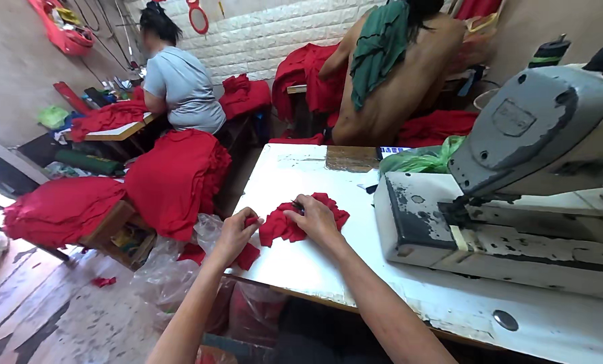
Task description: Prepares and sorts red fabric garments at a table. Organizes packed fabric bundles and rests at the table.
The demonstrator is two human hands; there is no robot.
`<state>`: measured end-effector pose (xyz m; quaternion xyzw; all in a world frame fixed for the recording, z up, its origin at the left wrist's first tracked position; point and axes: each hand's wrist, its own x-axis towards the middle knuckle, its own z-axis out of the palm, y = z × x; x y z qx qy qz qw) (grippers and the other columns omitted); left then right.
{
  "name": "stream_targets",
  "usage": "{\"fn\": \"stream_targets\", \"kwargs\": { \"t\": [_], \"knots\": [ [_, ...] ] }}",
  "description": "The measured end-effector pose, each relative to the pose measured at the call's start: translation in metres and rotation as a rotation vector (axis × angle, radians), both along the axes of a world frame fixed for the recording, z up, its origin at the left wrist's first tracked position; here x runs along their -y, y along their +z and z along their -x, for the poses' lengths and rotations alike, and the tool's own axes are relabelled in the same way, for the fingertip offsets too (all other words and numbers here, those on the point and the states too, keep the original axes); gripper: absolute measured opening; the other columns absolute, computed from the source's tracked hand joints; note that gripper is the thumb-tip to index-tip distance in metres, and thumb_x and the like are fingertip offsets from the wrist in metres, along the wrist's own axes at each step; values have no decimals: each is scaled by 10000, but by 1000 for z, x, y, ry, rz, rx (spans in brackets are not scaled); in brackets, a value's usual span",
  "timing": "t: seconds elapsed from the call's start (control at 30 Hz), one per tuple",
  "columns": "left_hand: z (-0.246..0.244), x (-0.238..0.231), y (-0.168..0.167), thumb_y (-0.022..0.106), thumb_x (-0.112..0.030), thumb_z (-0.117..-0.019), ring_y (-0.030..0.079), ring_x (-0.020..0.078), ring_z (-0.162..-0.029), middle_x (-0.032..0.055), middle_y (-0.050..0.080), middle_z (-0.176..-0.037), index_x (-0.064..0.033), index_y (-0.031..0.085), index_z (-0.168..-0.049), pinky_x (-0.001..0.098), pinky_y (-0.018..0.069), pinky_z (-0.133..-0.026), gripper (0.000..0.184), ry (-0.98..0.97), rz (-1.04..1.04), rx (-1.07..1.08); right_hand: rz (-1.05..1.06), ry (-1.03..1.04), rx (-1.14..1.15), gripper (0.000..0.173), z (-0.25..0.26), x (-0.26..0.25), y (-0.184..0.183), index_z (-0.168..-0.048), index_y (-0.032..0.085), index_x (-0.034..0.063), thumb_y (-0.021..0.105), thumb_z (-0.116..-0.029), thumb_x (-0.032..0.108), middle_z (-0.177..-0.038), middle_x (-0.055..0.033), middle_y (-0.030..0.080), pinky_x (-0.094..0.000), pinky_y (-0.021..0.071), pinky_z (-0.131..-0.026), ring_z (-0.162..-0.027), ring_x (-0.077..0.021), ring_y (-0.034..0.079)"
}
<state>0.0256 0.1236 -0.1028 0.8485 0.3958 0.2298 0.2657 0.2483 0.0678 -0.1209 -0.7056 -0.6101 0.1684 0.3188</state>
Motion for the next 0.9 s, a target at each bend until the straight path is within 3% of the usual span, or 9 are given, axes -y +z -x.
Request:
{"fn": "stream_targets", "kwargs": {
  "t": [0.1, 0.2, 0.4, 0.53, 0.57, 0.67, 0.73, 0.8, 0.9],
  "knots": [
    [-10, 12, -1, 720, -288, -959, 663, 368, -955, 238, 675, -1005, 55, 641, -1181, 555, 511, -908, 416, -50, 102, -245, 94, 13, 111, 408, 8, 2, 2, -1247, 645, -1, 653, -989, 315, -1207, -218, 672, -583, 480, -950, -1127, -384, 650],
    [-16, 19, 0, 610, -179, -1008, 646, 395, -1073, 261, 667, -1089, 82, 668, -1147, 537, 480, -983, 302, -2, 32, -316, 30, -57, 78, 251, 9, 3, 1, -1149, 698, 6, 586, -998, 172, -1097, -209, 712, -575, 496, -914, -1076, -378, 676],
    [1, 8, -7, 587, -141, -1010, 685, 278, -910, 189, 711, -965, 39, 742, -1053, 460, 526, -875, 243, 113, -194, 55, -118, -123, -225, 210, -8, -1, 0, -1074, 683, 6, 587, -1030, 188, -933, -176, 678, -530, 501, -846, -917, -322, 656],
    [9, 2, 4, 494, -169, -1057, 566, 74, -630, 25, 607, -745, -11, 670, -1091, 280, 499, -633, 239, 178, -186, 373, -242, -57, -603, 164, -15, -7, -5, -1017, 651, -17, 587, -1027, 133, -717, -38, 563, -254, 453, -563, -551, -76, 493],
    [9, 1, 10, 485, -179, -1063, 568, 59, -648, 6, 597, -753, -30, 657, -1057, 271, 505, -646, 228, 195, -136, 458, -250, -32, -722, 146, -16, -7, -3, -1008, 637, -27, 583, -1028, 107, -680, -16, 542, -212, 430, -522, -510, -44, 464],
    [5, -4, 18, 620, -174, -998, 513, 13, -553, -88, 517, -611, -157, 531, -719, 216, 464, -551, 293, 226, -47, 694, -257, 45, -955, 115, -18, -4, 1, -976, 630, -12, 576, -1027, 77, -641, 26, 531, -155, 374, -467, -471, 0, 422],
    [0, -4, 19, 696, -53, -901, 505, 9, -526, -100, 514, -576, -173, 489, -659, 202, 457, -533, 340, 194, 19, 752, -266, 105, -1026, 102, -19, -4, 1, -961, 640, 6, 585, -1017, 71, -629, 48, 526, -141, 340, -444, -457, 19, 391],
    [-6, 0, 22, 707, 6, -874, 549, 21, -551, -71, 560, -630, -133, 507, -767, 208, 499, -557, 266, 155, 116, 710, -262, 151, -1071, 98, -19, -2, 2, -952, 660, 16, 594, -1007, 65, -613, 54, 529, -140, 329, -437, -451, 27, 381],
    [-12, 9, 24, 698, -65, -920, 508, 29, -588, -39, 545, -727, -60, 600, -1003, 211, 466, -576, 128, 43, 289, 478, -264, 207, -1103, 107, -18, 1, 5, -945, 678, 28, 595, -1002, 64, -611, 55, 543, -135, 329, -436, -451, 35, 382]
  ]
}}
